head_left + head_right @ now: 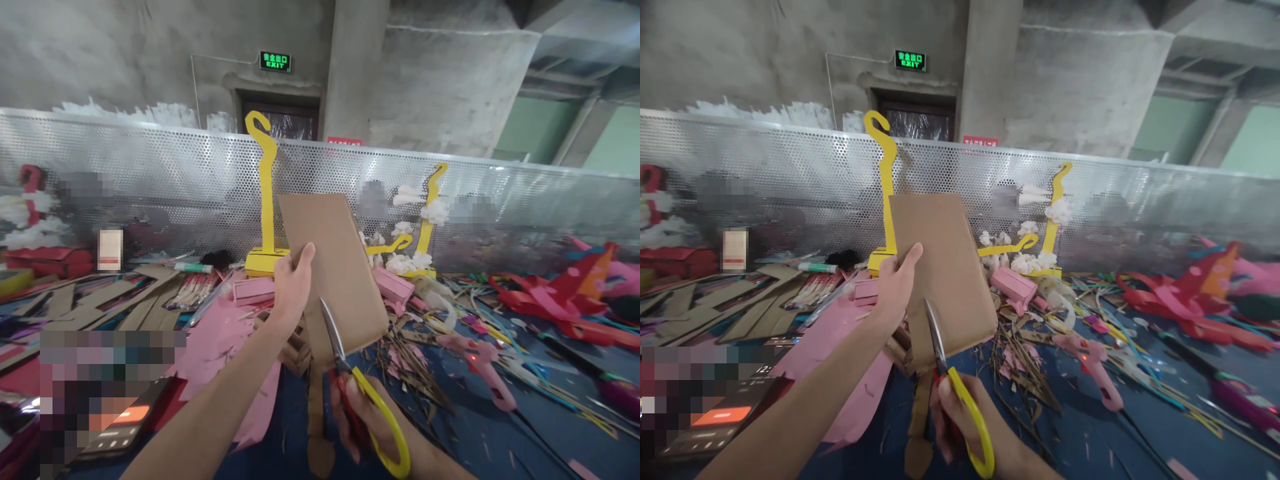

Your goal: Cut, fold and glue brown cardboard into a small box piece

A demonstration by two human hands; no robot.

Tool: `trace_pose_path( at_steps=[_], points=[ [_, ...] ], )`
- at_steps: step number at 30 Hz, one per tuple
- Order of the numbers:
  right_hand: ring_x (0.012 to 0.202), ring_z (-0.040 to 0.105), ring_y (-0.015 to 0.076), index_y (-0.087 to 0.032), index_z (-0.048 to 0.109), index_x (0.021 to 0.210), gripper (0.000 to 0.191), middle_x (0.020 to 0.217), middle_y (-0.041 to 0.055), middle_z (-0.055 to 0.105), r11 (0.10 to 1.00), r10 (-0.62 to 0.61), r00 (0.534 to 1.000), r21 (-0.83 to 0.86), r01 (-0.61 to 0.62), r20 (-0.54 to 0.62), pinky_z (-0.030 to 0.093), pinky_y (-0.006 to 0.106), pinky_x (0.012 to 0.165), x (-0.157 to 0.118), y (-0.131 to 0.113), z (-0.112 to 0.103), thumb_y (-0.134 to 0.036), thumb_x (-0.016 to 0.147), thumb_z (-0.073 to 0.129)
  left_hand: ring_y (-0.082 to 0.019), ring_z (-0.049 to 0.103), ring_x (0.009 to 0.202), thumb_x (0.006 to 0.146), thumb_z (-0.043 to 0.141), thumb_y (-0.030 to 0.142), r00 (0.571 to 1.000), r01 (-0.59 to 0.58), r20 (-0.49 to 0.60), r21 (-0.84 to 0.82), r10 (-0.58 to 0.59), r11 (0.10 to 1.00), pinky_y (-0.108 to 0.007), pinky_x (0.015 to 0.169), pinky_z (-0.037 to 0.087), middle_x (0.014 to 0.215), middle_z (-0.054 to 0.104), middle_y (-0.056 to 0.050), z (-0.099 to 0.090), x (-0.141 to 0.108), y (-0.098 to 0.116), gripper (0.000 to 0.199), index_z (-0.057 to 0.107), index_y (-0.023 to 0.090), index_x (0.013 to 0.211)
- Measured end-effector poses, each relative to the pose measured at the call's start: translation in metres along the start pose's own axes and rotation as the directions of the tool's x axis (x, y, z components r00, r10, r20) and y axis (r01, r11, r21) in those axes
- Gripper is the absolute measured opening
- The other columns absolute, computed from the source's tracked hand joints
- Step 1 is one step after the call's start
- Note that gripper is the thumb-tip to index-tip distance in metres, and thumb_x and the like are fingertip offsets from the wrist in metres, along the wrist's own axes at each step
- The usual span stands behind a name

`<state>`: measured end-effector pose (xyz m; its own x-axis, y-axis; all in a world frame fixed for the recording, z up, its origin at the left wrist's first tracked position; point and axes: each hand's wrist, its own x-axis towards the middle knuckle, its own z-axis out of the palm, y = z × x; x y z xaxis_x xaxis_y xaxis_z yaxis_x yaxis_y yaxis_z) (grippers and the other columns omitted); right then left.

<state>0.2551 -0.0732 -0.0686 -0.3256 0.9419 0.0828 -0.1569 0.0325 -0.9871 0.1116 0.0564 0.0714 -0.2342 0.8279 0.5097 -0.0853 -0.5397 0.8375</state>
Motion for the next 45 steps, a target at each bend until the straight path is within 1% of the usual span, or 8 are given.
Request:
trace_pose_path(
  at_steps=[9,22,26,30,34,37,41,45],
  points=[
    [0.058,0.060,0.0104,-0.017,0.055,0.093,0.053,0.075,0.0013,0.063,0.989,-0.012,0.997,0.149,0.000,0.079,0.046,0.020,0.051,0.001,0.005,-0.001,-0.070,0.092,0.054,-0.015,0.050,0.064,0.084,0.068,0.049,0.999,0.041,-0.025,-0.116,-0.044,0.992,-0.025,0.063,0.043,0.067,0.056,0.002,0.001,-0.001,0.000,0.033,0.063,0.018,0.072],
    [0.043,0.041,0.0054,-0.017,0.056,0.096,0.059,0.063,-0.0049,0.053,0.994,0.051,0.993,0.094,-0.060,0.103,0.034,0.018,0.041,0.000,-0.005,0.000,-0.076,0.090,0.051,-0.017,0.056,0.063,0.079,0.074,0.054,0.997,0.073,0.004,-0.160,-0.073,0.985,-0.027,0.060,0.047,0.068,0.062,-0.001,-0.006,0.007,0.003,0.037,0.064,0.019,0.071],
    [0.048,0.042,0.0059,-0.016,0.057,0.099,0.056,0.067,-0.0041,0.052,1.000,0.029,0.993,0.005,-0.030,0.118,0.032,0.019,0.046,-0.005,-0.010,-0.013,-0.072,0.092,0.053,-0.020,0.067,0.077,0.080,0.075,0.047,0.978,0.033,-0.185,-0.337,-0.101,0.941,-0.032,0.074,0.055,0.089,0.073,-0.007,-0.022,0.030,0.010,0.030,0.070,0.018,0.087],
    [0.054,0.046,0.0078,-0.016,0.059,0.096,0.053,0.070,-0.0024,0.054,0.999,-0.031,0.999,0.030,0.031,-0.010,0.035,0.021,0.050,0.000,-0.015,-0.020,-0.069,0.091,0.059,-0.017,0.068,0.100,0.093,0.056,0.037,0.918,-0.076,-0.355,-0.598,-0.179,0.798,-0.027,0.084,0.054,0.110,0.073,-0.005,-0.038,0.053,0.016,0.017,0.064,0.022,0.092],
    [0.050,0.045,0.0076,-0.017,0.058,0.096,0.053,0.067,-0.0037,0.053,0.993,-0.006,0.992,0.113,0.021,-0.129,0.037,0.021,0.047,0.010,-0.016,-0.026,-0.070,0.090,0.058,-0.016,0.069,0.085,0.083,0.064,0.028,0.961,0.174,-0.046,-0.664,-0.272,0.727,-0.026,0.073,0.054,0.096,0.074,-0.001,-0.040,0.049,0.019,0.008,0.060,0.023,0.087],
    [0.047,0.045,0.0073,-0.017,0.058,0.094,0.053,0.065,-0.0037,0.054,0.990,0.011,0.988,0.142,0.012,-0.155,0.037,0.021,0.045,0.016,-0.012,-0.032,-0.070,0.090,0.058,-0.018,0.068,0.071,0.073,0.075,0.027,0.929,0.360,0.149,-0.567,-0.338,0.741,-0.027,0.062,0.051,0.088,0.073,-0.003,-0.034,0.037,0.017,0.020,0.064,0.020,0.088],
    [0.043,0.043,0.0073,-0.018,0.057,0.090,0.057,0.061,-0.0047,0.053,0.989,0.025,0.987,0.149,-0.001,-0.157,0.035,0.022,0.042,0.020,-0.009,-0.035,-0.075,0.085,0.060,-0.017,0.068,0.064,0.071,0.078,0.026,0.903,0.418,0.135,-0.493,-0.408,0.763,-0.025,0.055,0.047,0.087,0.074,-0.002,-0.035,0.030,0.009,0.024,0.065,0.020,0.090],
    [0.042,0.044,0.0078,-0.018,0.058,0.090,0.058,0.063,-0.0042,0.055,0.994,-0.037,0.973,0.093,0.060,-0.229,0.035,0.022,0.041,0.022,-0.010,-0.034,-0.075,0.081,0.064,-0.015,0.067,0.067,0.072,0.078,0.027,0.911,0.375,0.026,-0.470,-0.412,0.799,-0.025,0.059,0.049,0.089,0.074,-0.002,-0.060,0.026,-0.005,0.021,0.066,0.021,0.089]
  ],
)
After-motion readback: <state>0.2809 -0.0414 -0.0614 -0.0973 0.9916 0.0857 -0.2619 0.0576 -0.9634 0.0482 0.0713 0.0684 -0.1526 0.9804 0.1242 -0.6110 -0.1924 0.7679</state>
